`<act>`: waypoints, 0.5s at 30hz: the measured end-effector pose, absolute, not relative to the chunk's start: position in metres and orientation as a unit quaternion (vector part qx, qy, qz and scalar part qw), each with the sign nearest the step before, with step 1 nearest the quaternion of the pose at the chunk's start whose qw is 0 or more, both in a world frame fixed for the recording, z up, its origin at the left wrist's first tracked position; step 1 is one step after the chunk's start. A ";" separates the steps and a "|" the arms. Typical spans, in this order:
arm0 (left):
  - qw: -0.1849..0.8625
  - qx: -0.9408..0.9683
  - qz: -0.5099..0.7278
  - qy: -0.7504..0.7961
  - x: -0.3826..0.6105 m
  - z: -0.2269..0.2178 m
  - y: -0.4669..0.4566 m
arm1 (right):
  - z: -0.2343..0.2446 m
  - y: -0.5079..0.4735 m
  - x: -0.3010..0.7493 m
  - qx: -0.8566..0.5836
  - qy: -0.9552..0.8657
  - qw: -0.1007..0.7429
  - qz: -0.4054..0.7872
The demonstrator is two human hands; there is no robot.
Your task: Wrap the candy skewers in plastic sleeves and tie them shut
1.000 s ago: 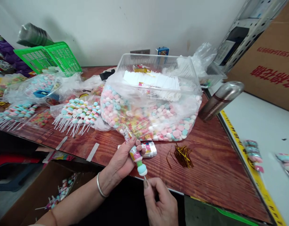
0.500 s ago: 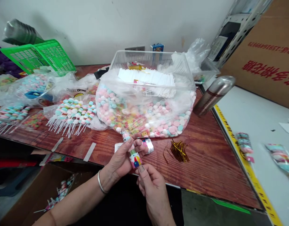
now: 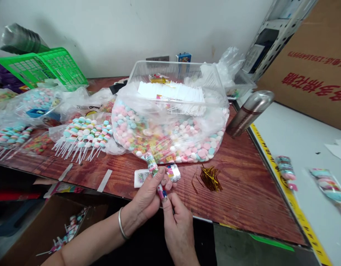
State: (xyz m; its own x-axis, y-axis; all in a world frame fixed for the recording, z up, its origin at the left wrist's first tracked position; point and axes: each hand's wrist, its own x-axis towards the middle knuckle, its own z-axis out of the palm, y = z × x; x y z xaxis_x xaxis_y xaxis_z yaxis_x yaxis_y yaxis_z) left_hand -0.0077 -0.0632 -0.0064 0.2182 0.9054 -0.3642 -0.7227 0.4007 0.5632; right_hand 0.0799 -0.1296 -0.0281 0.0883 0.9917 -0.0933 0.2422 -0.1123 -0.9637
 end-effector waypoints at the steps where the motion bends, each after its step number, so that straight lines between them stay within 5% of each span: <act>1: 0.761 0.145 0.530 0.345 -0.006 -0.007 -0.064 | -0.031 -0.129 0.079 -0.609 -0.514 0.416 0.437; 8: 0.737 0.132 0.553 0.366 -0.007 -0.015 -0.063 | -0.037 -0.127 0.078 -0.648 -0.498 0.449 0.362; 15: 0.723 0.180 0.551 0.375 -0.006 -0.022 -0.065 | -0.023 -0.120 0.077 -0.574 -0.453 0.467 0.498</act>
State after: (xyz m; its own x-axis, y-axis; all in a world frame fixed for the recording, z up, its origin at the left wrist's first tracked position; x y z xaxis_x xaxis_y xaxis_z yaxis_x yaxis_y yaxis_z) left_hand -0.0056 -0.0648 -0.0219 0.1114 0.9321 -0.3446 -0.6622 0.3282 0.6736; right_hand 0.0771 -0.1195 -0.0231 0.0945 0.9842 -0.1494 0.0550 -0.1550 -0.9864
